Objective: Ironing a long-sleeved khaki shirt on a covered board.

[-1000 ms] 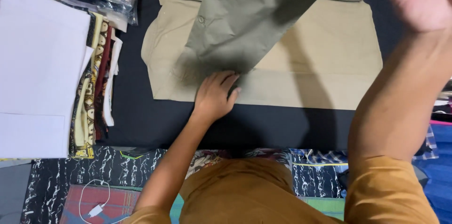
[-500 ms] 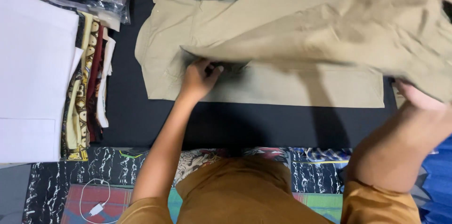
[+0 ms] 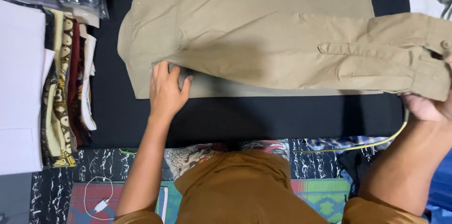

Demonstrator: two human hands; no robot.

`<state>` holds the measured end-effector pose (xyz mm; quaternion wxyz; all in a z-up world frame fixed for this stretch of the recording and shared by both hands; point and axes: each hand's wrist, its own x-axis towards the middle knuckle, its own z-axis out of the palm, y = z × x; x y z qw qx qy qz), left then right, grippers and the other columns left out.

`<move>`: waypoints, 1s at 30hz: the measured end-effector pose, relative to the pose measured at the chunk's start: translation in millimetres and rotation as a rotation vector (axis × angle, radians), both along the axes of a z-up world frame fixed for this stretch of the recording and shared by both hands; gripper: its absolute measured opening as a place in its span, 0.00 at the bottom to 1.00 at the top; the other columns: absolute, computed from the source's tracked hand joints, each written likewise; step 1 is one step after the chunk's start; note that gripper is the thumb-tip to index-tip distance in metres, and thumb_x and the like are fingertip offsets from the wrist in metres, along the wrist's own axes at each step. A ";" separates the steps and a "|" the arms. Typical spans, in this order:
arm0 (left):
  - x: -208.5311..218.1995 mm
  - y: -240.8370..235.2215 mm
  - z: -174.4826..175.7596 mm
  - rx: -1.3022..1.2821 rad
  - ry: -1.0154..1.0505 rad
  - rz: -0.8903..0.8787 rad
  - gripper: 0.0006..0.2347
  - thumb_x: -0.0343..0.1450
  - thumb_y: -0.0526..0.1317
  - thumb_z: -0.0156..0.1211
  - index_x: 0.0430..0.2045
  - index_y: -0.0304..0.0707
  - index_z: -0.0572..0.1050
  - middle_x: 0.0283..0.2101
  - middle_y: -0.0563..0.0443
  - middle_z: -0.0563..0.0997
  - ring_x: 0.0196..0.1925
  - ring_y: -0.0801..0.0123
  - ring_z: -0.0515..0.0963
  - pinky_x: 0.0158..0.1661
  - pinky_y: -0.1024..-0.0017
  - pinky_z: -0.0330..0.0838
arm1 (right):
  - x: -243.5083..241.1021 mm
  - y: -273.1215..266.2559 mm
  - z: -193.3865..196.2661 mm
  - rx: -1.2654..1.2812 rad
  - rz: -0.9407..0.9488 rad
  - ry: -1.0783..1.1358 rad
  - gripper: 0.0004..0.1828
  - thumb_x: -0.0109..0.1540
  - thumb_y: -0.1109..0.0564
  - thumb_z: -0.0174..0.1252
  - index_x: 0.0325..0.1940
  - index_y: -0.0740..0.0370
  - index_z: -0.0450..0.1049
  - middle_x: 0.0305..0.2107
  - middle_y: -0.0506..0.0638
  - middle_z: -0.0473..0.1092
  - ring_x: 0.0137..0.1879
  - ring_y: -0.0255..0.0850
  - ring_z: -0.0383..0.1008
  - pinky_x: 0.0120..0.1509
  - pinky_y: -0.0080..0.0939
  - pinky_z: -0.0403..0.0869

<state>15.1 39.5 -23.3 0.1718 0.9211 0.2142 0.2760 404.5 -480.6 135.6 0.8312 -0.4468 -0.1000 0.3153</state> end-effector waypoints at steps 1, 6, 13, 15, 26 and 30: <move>-3.5 -4.5 11.4 0.039 0.007 -0.007 0.13 0.70 0.42 0.66 0.36 0.28 0.77 0.42 0.37 0.69 0.51 0.42 0.71 0.51 0.51 0.69 | -24.3 28.7 -3.8 0.003 -0.003 0.004 0.33 0.63 0.51 0.74 0.70 0.62 0.74 0.62 0.56 0.76 0.65 0.50 0.78 0.55 0.50 0.83; -16.7 -12.4 27.1 0.090 0.006 -0.048 0.13 0.75 0.42 0.59 0.41 0.26 0.76 0.41 0.37 0.71 0.47 0.41 0.71 0.57 0.46 0.66 | -54.4 54.9 -7.9 -0.267 -0.076 -0.321 0.23 0.63 0.59 0.62 0.64 0.63 0.74 0.55 0.56 0.77 0.58 0.44 0.83 0.60 0.44 0.86; -27.6 -12.1 18.6 0.063 -0.020 -0.040 0.13 0.75 0.41 0.59 0.47 0.28 0.78 0.50 0.36 0.77 0.54 0.43 0.76 0.64 0.42 0.63 | -12.8 40.3 -43.4 -0.915 -0.091 -0.542 0.17 0.68 0.58 0.59 0.61 0.51 0.71 0.44 0.41 0.74 0.40 0.25 0.72 0.37 0.22 0.66; -29.9 -13.2 16.3 0.077 -0.026 -0.037 0.13 0.75 0.40 0.60 0.46 0.28 0.78 0.50 0.36 0.77 0.54 0.43 0.76 0.64 0.42 0.63 | -4.0 41.9 -53.4 -0.968 -0.102 -0.546 0.17 0.68 0.60 0.59 0.62 0.50 0.72 0.44 0.42 0.74 0.43 0.27 0.73 0.43 0.25 0.70; -34.8 -13.6 7.1 0.157 -0.170 0.057 0.02 0.76 0.30 0.64 0.38 0.34 0.83 0.47 0.44 0.82 0.52 0.51 0.81 0.65 0.49 0.65 | 30.5 47.1 -103.8 -1.083 -0.236 -0.783 0.12 0.67 0.64 0.61 0.53 0.53 0.76 0.43 0.43 0.77 0.44 0.28 0.74 0.47 0.32 0.73; -37.6 -13.0 5.7 0.178 -0.162 0.086 0.03 0.75 0.29 0.65 0.39 0.35 0.82 0.45 0.45 0.79 0.48 0.50 0.77 0.64 0.48 0.65 | 42.9 41.7 -122.3 -1.009 -0.228 -0.883 0.13 0.67 0.69 0.61 0.54 0.59 0.75 0.46 0.49 0.77 0.47 0.32 0.76 0.51 0.34 0.77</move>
